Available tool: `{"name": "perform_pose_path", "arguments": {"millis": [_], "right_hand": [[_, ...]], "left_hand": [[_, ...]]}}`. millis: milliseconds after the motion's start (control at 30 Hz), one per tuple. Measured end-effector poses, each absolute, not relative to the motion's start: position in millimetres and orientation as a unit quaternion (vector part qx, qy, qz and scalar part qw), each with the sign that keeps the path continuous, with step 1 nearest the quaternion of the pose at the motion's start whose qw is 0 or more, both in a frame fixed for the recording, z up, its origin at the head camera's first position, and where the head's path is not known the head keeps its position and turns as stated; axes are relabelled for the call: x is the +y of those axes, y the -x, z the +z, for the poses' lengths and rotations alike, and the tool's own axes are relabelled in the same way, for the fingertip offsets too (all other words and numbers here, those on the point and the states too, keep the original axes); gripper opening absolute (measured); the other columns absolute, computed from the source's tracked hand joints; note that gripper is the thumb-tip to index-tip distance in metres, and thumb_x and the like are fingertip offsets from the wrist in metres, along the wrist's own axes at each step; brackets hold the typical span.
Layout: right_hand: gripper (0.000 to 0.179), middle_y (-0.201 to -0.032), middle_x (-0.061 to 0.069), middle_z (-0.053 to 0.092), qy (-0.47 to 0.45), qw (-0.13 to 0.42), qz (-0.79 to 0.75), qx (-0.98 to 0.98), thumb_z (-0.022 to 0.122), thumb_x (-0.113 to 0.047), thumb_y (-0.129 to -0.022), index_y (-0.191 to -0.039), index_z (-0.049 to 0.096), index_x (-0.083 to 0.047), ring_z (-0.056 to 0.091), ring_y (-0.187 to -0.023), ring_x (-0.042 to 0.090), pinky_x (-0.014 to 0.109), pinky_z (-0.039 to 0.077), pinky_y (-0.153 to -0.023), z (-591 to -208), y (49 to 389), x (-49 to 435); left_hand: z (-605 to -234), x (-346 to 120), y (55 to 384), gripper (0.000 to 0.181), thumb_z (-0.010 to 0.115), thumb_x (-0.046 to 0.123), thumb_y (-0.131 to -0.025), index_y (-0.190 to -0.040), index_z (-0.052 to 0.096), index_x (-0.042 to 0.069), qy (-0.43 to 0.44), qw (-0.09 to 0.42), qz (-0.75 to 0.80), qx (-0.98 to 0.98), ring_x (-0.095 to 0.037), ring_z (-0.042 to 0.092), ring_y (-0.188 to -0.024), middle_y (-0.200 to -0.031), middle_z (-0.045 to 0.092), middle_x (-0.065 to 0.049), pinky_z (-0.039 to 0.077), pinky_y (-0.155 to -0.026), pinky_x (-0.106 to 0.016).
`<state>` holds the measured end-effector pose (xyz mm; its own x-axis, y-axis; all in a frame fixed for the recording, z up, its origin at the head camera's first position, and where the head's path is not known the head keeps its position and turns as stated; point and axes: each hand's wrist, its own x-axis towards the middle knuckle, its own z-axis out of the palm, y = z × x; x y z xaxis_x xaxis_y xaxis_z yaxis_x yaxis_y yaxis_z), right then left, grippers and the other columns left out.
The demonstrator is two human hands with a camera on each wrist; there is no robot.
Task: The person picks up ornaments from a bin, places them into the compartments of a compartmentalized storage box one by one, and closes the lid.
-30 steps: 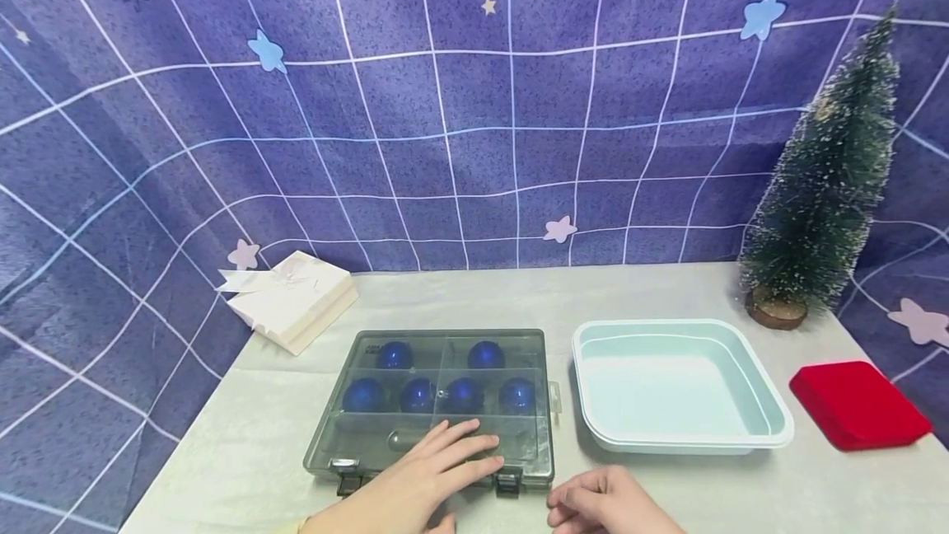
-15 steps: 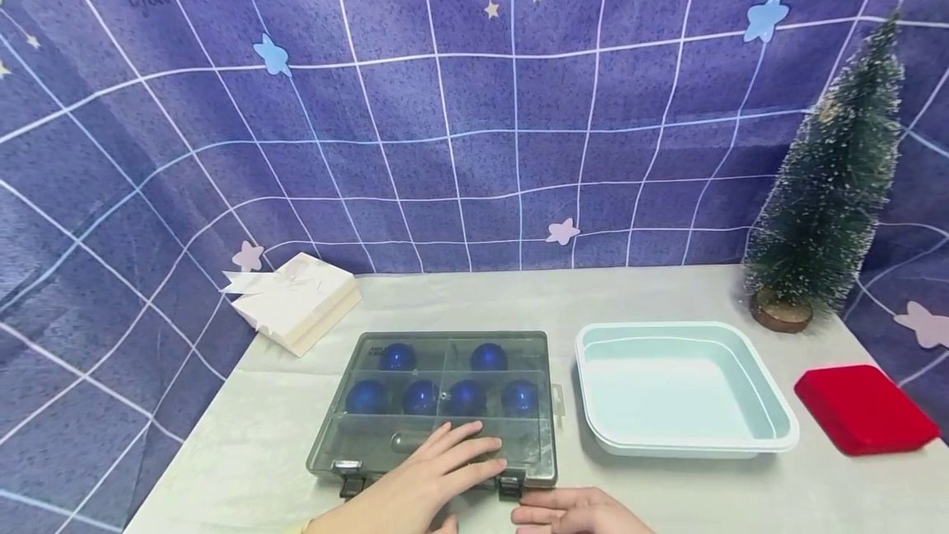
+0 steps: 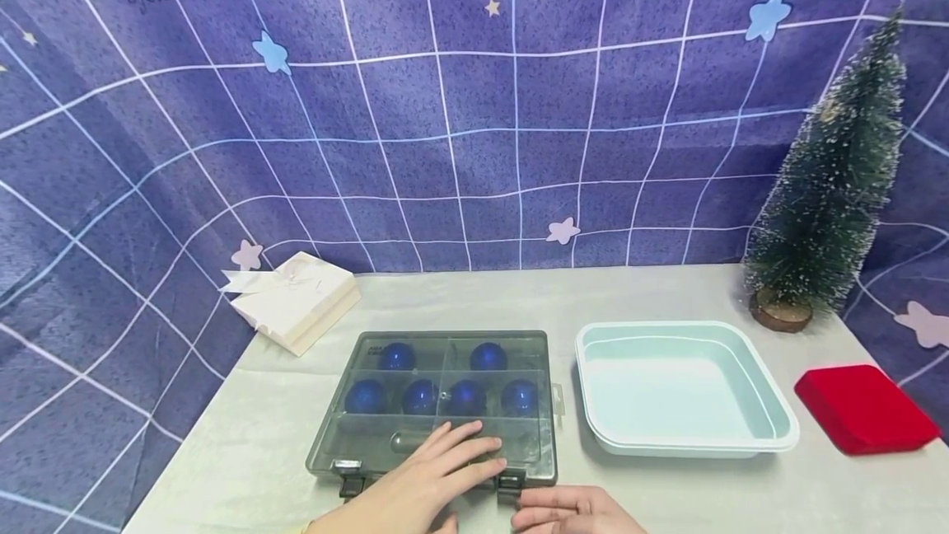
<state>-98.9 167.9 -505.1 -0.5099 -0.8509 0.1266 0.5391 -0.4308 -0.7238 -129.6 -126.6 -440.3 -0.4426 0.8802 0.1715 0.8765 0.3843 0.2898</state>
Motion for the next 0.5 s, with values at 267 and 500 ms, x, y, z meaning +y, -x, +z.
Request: {"name": "perform_pose_path", "arguments": {"millis": [267,500], "right_hand": [[0.045,-0.130,0.013,0.067,0.320,0.352,-0.790,0.387,0.028,-0.002,-0.107,-0.148,0.043,0.009,0.064,-0.118,0.018,0.028,0.050,-0.098,-504.1,101.0,163.5],[0.026,-0.105,0.007,0.075,0.347,0.205,-0.696,0.594,0.047,0.005,-0.103,-0.122,0.062,0.014,0.072,-0.092,0.012,0.030,0.058,-0.078,-475.5,100.6,157.5]], "left_hand": [[-440.8,-126.8,128.8,0.052,0.047,0.027,-0.104,-0.155,0.044,0.017,-0.521,0.006,0.160,0.838,-0.030,0.030,-0.149,-0.160,0.039,-0.002,0.037,-0.108,-0.062],[-441.4,-128.4,129.1,0.051,0.045,0.033,-0.107,-0.156,0.042,0.016,-0.526,0.006,0.160,0.835,-0.030,0.030,-0.149,-0.160,0.038,-0.003,0.038,-0.108,-0.061]]}}
